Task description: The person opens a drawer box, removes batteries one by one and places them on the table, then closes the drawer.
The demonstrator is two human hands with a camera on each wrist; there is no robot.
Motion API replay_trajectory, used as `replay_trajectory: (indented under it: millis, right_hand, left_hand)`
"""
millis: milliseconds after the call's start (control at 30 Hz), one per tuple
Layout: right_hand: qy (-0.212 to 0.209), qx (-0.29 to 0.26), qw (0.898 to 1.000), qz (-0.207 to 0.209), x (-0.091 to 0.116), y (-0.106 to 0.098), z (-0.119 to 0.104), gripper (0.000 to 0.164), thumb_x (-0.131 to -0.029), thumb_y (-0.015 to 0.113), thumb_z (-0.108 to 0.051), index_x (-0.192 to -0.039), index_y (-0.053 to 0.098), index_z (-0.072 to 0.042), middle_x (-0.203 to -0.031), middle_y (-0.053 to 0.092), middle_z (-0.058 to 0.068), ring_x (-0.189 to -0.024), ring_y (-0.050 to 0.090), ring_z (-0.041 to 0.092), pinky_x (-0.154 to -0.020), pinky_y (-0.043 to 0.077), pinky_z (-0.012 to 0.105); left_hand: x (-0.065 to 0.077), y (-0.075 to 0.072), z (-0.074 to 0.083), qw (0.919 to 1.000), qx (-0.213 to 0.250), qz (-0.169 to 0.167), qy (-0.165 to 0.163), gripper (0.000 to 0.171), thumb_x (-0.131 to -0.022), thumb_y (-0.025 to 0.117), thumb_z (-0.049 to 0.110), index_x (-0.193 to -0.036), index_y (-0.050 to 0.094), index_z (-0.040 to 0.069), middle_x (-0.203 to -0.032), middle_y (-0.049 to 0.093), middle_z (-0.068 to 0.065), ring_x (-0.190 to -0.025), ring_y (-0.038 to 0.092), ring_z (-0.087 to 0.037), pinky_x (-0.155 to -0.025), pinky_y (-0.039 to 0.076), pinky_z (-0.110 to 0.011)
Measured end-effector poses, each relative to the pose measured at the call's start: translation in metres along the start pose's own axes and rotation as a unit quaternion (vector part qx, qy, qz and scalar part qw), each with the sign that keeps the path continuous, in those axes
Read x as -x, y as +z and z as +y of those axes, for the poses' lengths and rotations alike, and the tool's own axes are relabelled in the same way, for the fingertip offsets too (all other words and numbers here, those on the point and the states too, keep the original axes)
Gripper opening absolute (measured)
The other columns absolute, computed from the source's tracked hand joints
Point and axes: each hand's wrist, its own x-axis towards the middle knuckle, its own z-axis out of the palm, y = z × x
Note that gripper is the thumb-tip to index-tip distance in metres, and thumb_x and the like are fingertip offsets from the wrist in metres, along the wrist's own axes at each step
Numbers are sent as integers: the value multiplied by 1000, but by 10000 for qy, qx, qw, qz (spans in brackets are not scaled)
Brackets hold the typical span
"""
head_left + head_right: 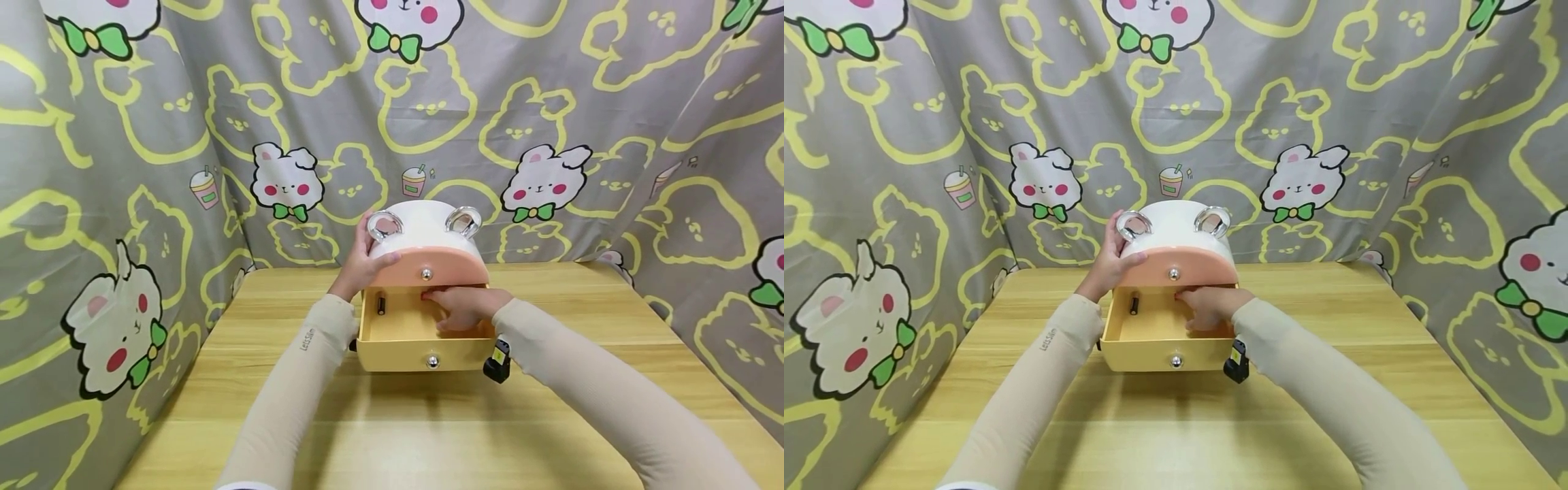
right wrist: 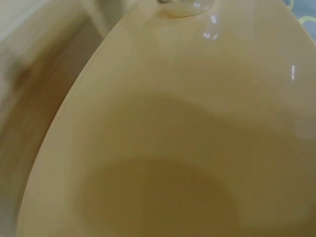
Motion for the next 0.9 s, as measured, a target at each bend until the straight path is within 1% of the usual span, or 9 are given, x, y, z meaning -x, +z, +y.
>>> replay_trajectory:
  millis: [67, 233, 367, 433, 500, 600, 733, 833, 900]
  right_hand:
    - [-49, 33, 10000, 33, 0, 1, 1, 68, -89, 69, -34, -144, 42, -5, -142, 48, 9, -119, 48, 20, -109, 30, 37]
    - [-245, -111, 9992, 283, 1, 3, 2, 53, -90, 68, -29, -133, 52, -3, -126, 58, 8, -103, 55, 19, -102, 39, 37]
    - [-275, -98, 9992, 257, 2, 3, 1, 55, -90, 68, -29, -135, 51, -3, -127, 56, 10, -107, 54, 21, -103, 37, 38]
    - [-334, -15, 9991, 254, 2, 4, 1, 53, -89, 69, -30, -132, 53, -4, -120, 58, 9, -102, 54, 20, -100, 39, 37]
    - [-417, -2, 9987, 295, 1, 4, 2, 46, -89, 69, -28, -127, 56, -5, -108, 61, 8, -93, 55, 19, -93, 42, 36]
    - [-490, 28, 9983, 320, 1, 6, 2, 37, -88, 68, -27, -118, 57, -7, -88, 59, 2, -79, 54, 16, -81, 44, 33]
    - [-599, 120, 9977, 281, 2, 6, 2, 34, -88, 69, -25, -118, 59, -10, -86, 60, -2, -77, 53, 13, -80, 46, 31]
    - [-724, 10, 9970, 258, 3, 6, 2, 24, -88, 70, -20, -109, 62, -12, -82, 59, -4, -75, 52, 11, -75, 46, 28]
    - [-750, -157, 9968, 219, 4, 6, 2, 14, -88, 71, -18, -98, 62, -13, -76, 55, -5, -70, 49, 10, -68, 43, 26]
  left_hand:
    - [-3, -1, -8, 10000, -45, 36, 12, 99, -80, 70, 0, -153, 4, 15, -148, 36, -18, -130, 38, -23, -108, 30, -33]
    - [-3, 0, -12, 9998, -19, 68, 170, 98, -80, 71, 2, -152, 8, 18, -145, 39, -15, -127, 41, -22, -106, 32, -33]
    - [-2, 0, -14, 9994, 101, 37, 314, 99, -80, 76, 9, -152, 9, 17, -142, 41, -14, -125, 42, -21, -105, 33, -32]
    - [-2, 0, -14, 9994, 91, 48, 334, 99, -79, 77, 10, -152, 9, 17, -141, 42, -13, -124, 43, -20, -104, 33, -31]
    - [-2, 0, -14, 9995, 56, 69, 305, 99, -80, 76, 8, -152, 9, 16, -141, 42, -14, -124, 43, -20, -105, 33, -31]
    - [-2, 0, -13, 9997, -2, 86, 216, 98, -80, 72, 1, -152, 7, 15, -143, 40, -15, -125, 42, -21, -106, 32, -33]
    - [-3, 0, -13, 9998, -46, 86, 147, 98, -81, 70, -3, -153, 6, 16, -145, 39, -17, -127, 41, -22, -107, 31, -33]
    - [-3, 0, -12, 9998, -48, 91, 157, 99, -81, 71, -2, -153, 6, 14, -144, 39, -17, -126, 41, -20, -106, 32, -32]
    - [0, 1, -4, 9999, -25, 72, 98, 98, -81, 70, -3, -153, 4, 10, -145, 38, -19, -127, 41, -22, -106, 32, -33]
